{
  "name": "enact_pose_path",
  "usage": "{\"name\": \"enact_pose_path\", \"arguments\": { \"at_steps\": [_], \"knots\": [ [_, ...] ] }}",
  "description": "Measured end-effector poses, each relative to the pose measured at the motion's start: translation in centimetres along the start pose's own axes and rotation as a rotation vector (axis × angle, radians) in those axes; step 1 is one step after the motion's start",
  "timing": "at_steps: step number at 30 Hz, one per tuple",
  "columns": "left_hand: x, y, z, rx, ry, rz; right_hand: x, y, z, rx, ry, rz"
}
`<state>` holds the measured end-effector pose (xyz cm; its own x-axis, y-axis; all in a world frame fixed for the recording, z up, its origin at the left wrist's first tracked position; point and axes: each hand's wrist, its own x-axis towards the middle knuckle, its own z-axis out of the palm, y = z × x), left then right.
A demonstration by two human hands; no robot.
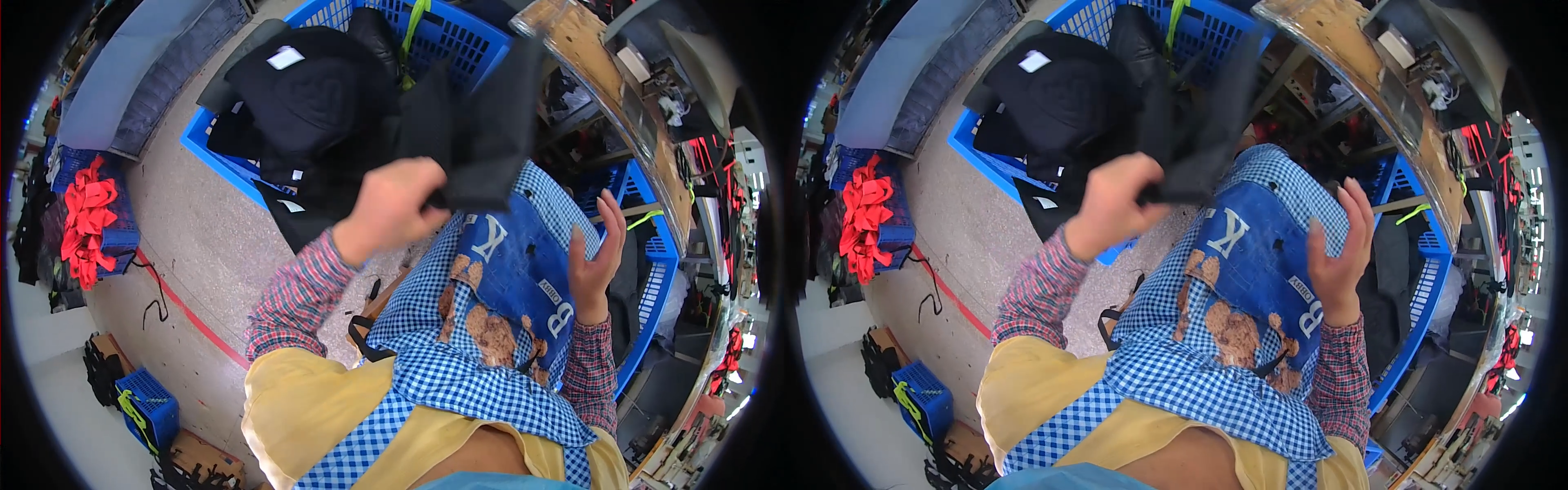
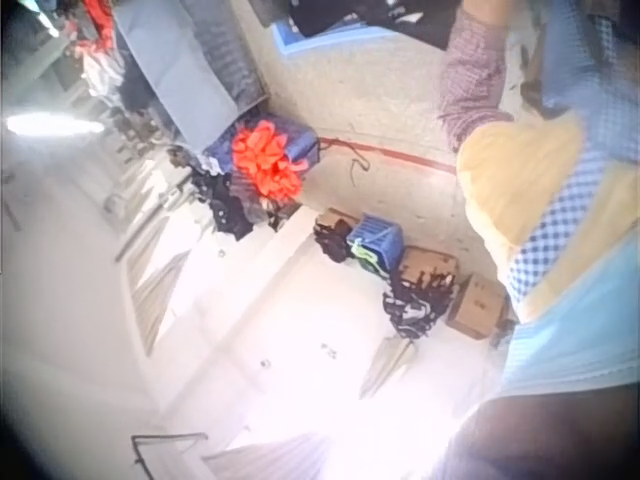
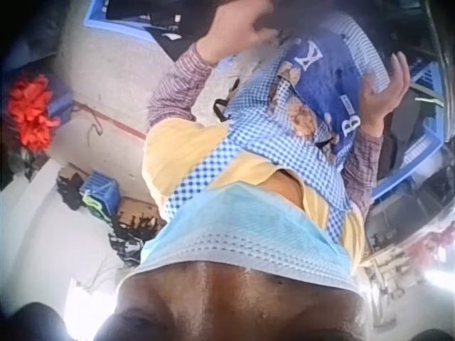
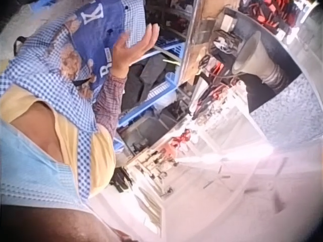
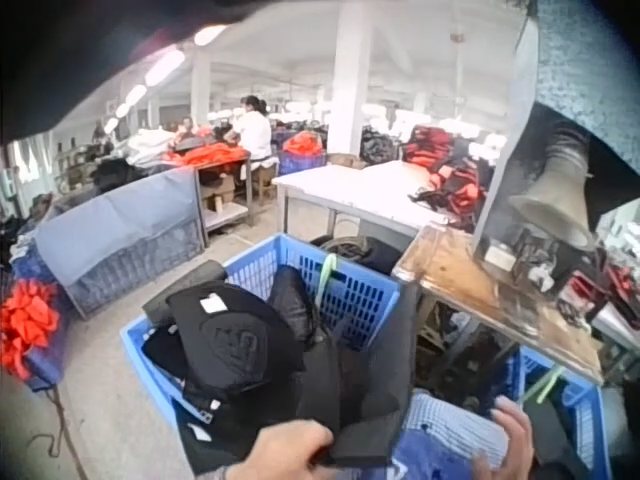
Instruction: The recorder is assembling and sewing pieces of black fabric using a machine at a workbench.
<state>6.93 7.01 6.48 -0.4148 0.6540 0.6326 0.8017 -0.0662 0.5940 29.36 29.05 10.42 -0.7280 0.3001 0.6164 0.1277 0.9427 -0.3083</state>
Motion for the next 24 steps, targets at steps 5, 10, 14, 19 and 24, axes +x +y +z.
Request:
{"name": "enact_pose_path", "arguments": {
  "at_steps": [5,10,14,19,24],
  "knots": [
    [-2.0,6.6,3.5,-0.099,-0.223,0.217,2.4,-5.4,-3.0,-0.162,-0.646,-0.258],
    [-1.6,11.2,2.2,-0.297,-0.383,0.257,1.7,-5.5,-4.6,-0.024,-0.515,-0.347],
    [0.9,10.0,-0.2,-0.321,-0.652,0.078,-1.0,-5.3,-5.3,0.161,-0.576,-0.426],
    [4.9,0.6,1.2,0.245,-0.523,-0.142,-4.6,-5.8,-5.3,0.201,-0.641,-0.434],
    [7.7,-7.9,7.0,0.364,-0.862,-0.483,-5.9,-6.6,-5.0,0.380,-0.738,-0.341]
  ]
}}
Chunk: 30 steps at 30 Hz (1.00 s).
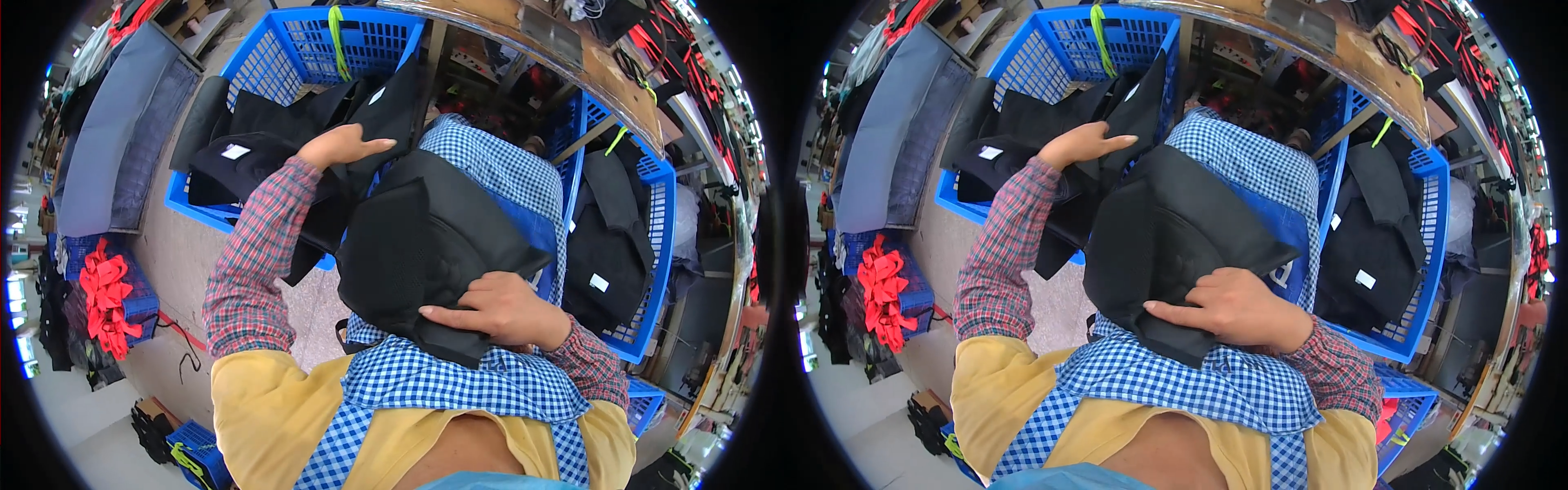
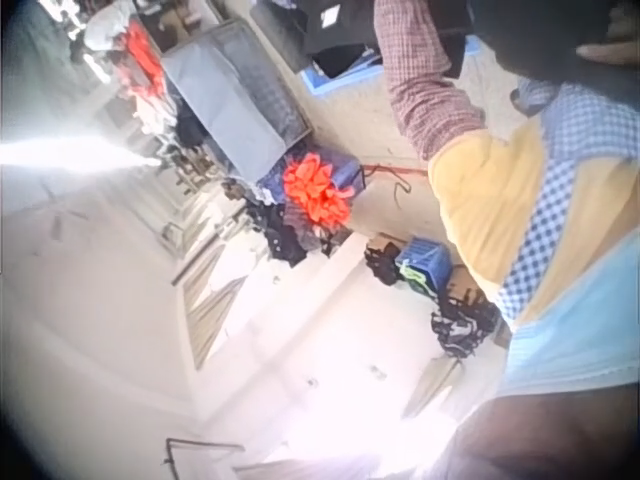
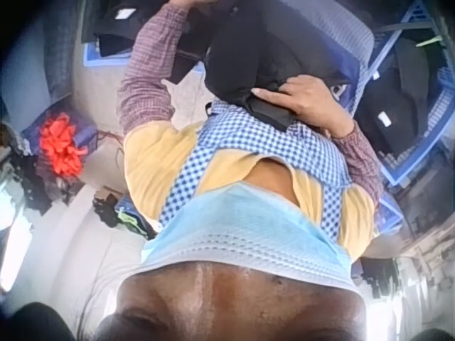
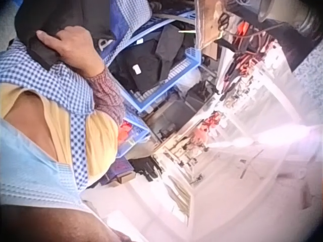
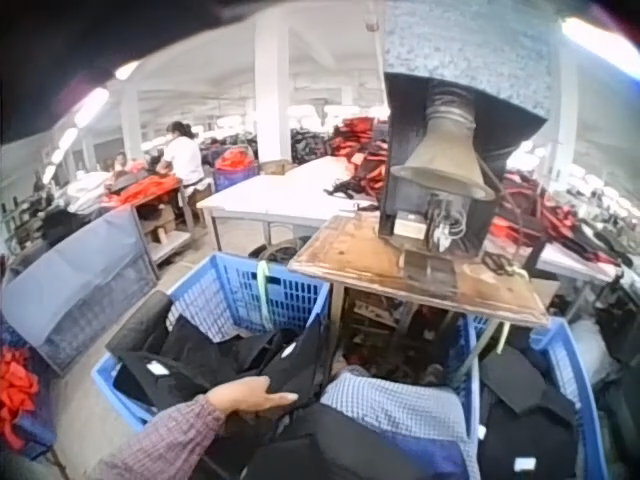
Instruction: The recorder is assembling and sewing pieces of black fabric using a machine at a workbench.
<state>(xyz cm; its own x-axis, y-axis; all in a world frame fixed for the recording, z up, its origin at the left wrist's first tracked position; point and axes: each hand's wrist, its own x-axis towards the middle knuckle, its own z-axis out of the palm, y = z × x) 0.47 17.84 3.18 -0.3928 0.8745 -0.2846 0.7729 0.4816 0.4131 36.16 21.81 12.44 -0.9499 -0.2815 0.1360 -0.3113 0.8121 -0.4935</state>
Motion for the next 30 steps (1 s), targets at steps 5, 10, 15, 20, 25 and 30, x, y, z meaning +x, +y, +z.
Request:
{"name": "enact_pose_path", "arguments": {
  "at_steps": [5,10,15,20,25,30],
  "knots": [
    [6.6,2.9,7.4,0.144,0.193,-0.060,0.7,-0.3,1.3,0.053,0.014,-0.140],
    [7.5,-0.3,4.6,0.060,0.300,-0.156,-0.5,0.2,0.3,0.165,-0.001,-0.019],
    [-1.2,-7.8,-8.2,-0.592,0.653,-0.137,-2.0,2.8,-2.2,0.207,0.209,0.160],
    [-11.7,-9.4,-15.1,-0.757,0.685,-0.181,-0.5,7.6,-3.1,0.216,0.518,0.345],
    [-15.5,-7.3,-14.6,-1.050,0.774,0.010,4.5,11.9,-3.9,0.382,0.712,0.419],
    [-14.6,-2.5,-14.1,-0.951,0.367,0.258,6.1,13.7,-3.7,0.843,0.610,0.005]
  ]
}}
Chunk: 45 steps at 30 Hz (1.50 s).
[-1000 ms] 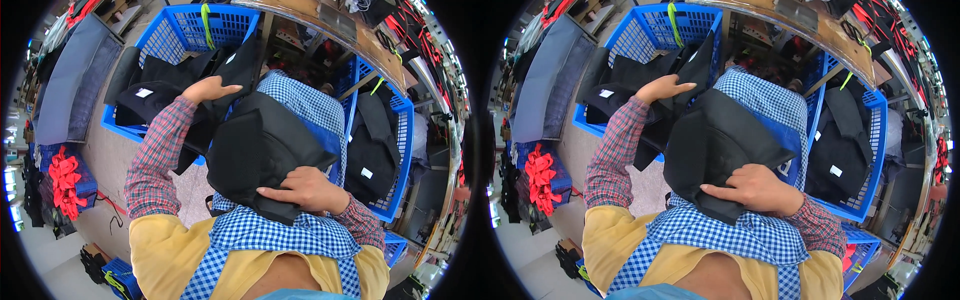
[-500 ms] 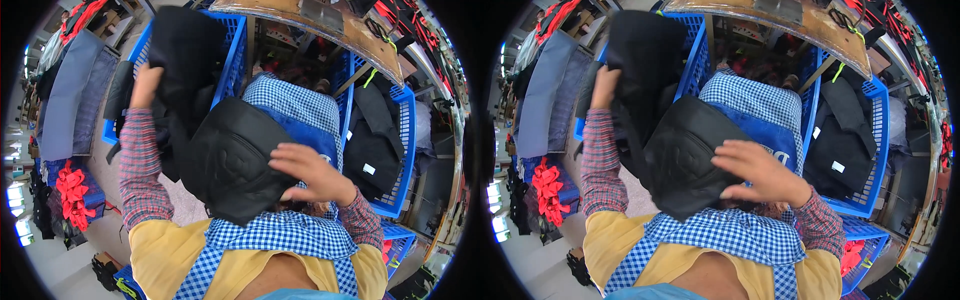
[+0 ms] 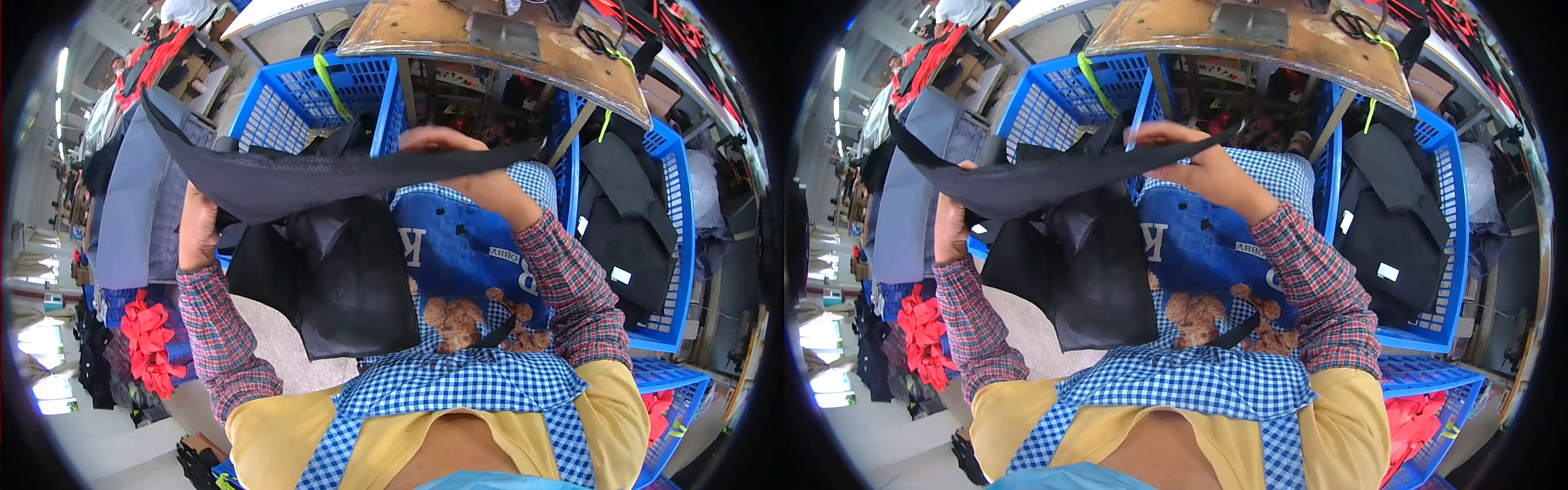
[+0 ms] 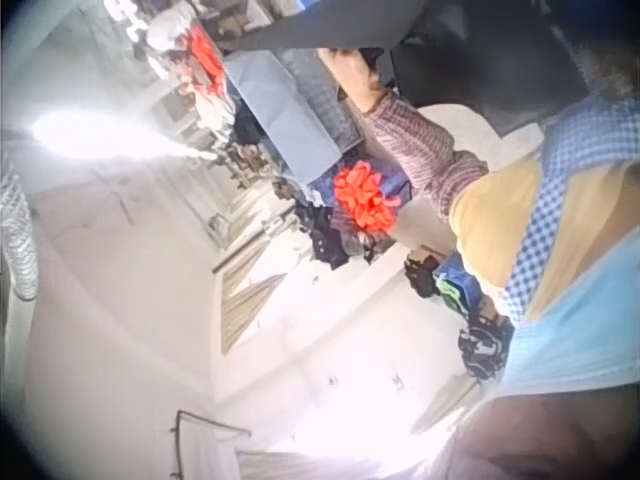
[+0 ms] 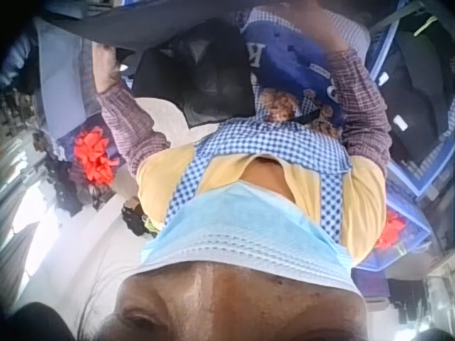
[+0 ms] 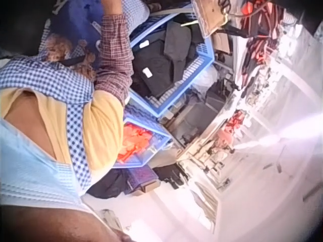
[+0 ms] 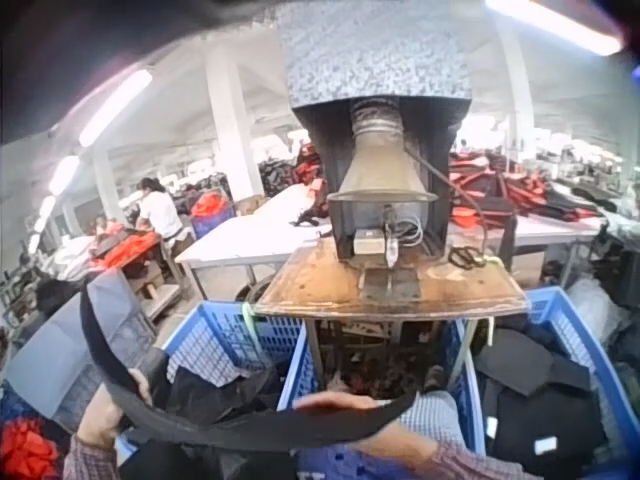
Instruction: The recorder is assembling and sewing pieces of black fabric using a machine at a workbench.
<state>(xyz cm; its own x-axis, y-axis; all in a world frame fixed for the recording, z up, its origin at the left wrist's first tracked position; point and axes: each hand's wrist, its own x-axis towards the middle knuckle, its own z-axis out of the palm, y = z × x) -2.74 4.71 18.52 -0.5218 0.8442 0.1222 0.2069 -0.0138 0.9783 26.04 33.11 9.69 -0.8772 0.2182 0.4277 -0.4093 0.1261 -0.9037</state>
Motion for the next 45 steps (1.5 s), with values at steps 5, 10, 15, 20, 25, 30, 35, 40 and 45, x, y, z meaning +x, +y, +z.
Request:
{"name": "enact_pose_path", "arguments": {
  "at_steps": [5,10,15,20,25,30,35,40,45],
  "knots": [
    [1.2,2.2,6.9,0.024,0.131,-0.133,-6.9,0.0,-4.4,0.009,0.504,0.087],
    [1.6,2.2,13.7,0.055,-0.468,-0.167,-15.9,-2.3,-8.0,0.202,0.827,-0.014],
    [0.5,0.2,18.9,0.325,-0.883,0.207,-24.5,-4.6,-11.3,0.299,0.984,-0.101],
    [-2.7,-4.1,24.2,0.619,-0.984,0.463,-30.3,-2.4,-12.2,0.272,1.007,0.021],
    [-4.2,-6.5,25.4,0.839,-0.881,0.509,-32.8,-4.0,-12.3,0.149,0.992,0.277],
    [-3.1,-7.0,26.1,0.845,-0.838,0.577,-29.7,-11.1,-13.5,-0.517,1.017,0.560],
    [-2.3,-7.0,27.0,0.853,-0.819,0.589,-23.9,-15.5,-12.7,-0.637,0.523,0.640],
    [-2.2,-7.7,27.6,0.899,-0.811,0.579,-18.6,-9.1,-13.0,-1.015,0.146,0.552],
    [-2.4,-7.8,27.8,0.890,-0.800,0.561,-12.9,0.5,-13.4,-1.039,0.315,0.502]
  ]
}}
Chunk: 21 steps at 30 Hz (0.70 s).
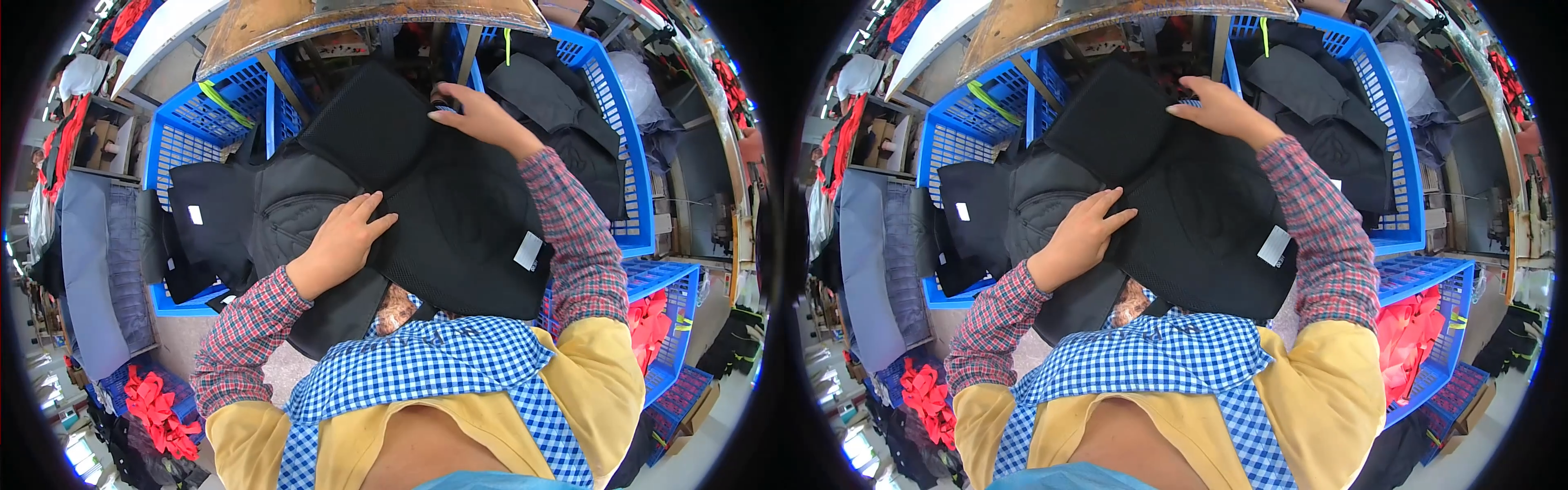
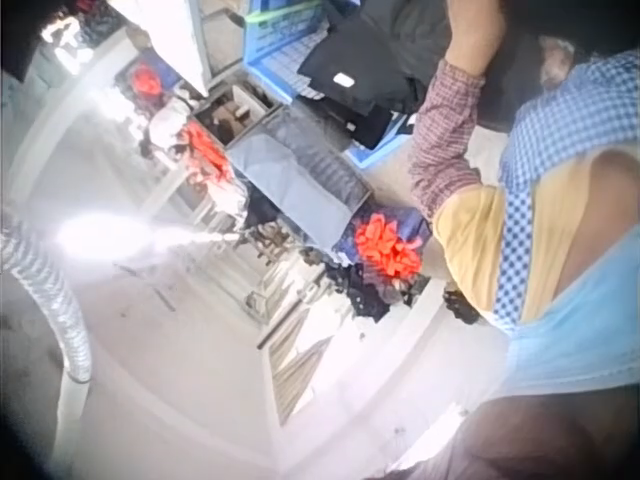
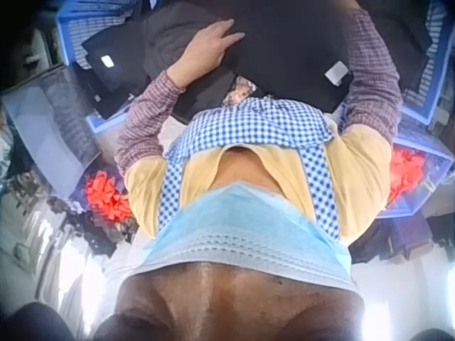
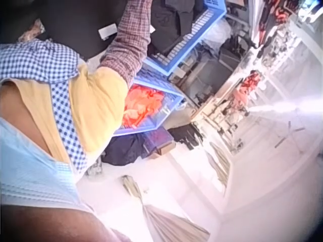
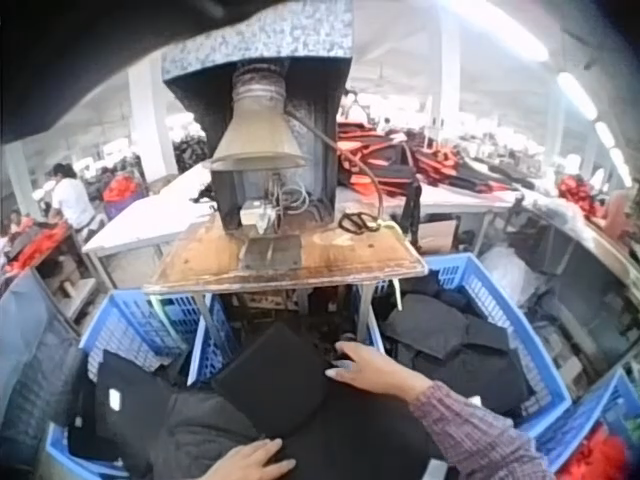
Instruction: The recorder is assembling and sewing pieces of black fabric using a machine at a workbench.
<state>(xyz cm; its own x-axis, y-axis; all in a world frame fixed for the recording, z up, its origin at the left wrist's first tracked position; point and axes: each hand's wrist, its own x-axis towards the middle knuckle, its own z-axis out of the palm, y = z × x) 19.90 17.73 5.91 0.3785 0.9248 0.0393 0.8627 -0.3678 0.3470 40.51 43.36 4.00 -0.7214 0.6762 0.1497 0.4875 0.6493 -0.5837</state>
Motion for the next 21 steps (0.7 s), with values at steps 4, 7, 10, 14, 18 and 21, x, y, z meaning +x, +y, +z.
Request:
{"name": "enact_pose_path", "arguments": {
  "at_steps": [4,7,10,14,18,21],
  "knots": [
    [0.3,0.1,-0.6,0.074,0.018,0.026,2.2,0.3,3.0,0.059,-0.129,0.037],
    [1.2,-0.1,-1.4,0.078,-0.039,0.215,1.7,0.5,3.6,0.123,-0.086,-0.004],
    [2.9,-0.6,-2.7,-0.163,-0.027,0.274,1.0,-0.2,3.1,0.056,-0.039,-0.019],
    [5.7,-0.7,-5.1,-0.459,0.188,-0.016,0.2,-3.8,-0.4,0.054,0.013,-0.114],
    [8.9,-1.5,-8.2,-0.723,0.364,-0.195,-1.3,-9.1,-6.1,1.116,-0.278,0.263],
    [10.0,-1.9,-9.7,-0.708,0.381,-0.147,-1.7,-11.3,-9.6,1.240,-0.273,0.307]
  ]
}}
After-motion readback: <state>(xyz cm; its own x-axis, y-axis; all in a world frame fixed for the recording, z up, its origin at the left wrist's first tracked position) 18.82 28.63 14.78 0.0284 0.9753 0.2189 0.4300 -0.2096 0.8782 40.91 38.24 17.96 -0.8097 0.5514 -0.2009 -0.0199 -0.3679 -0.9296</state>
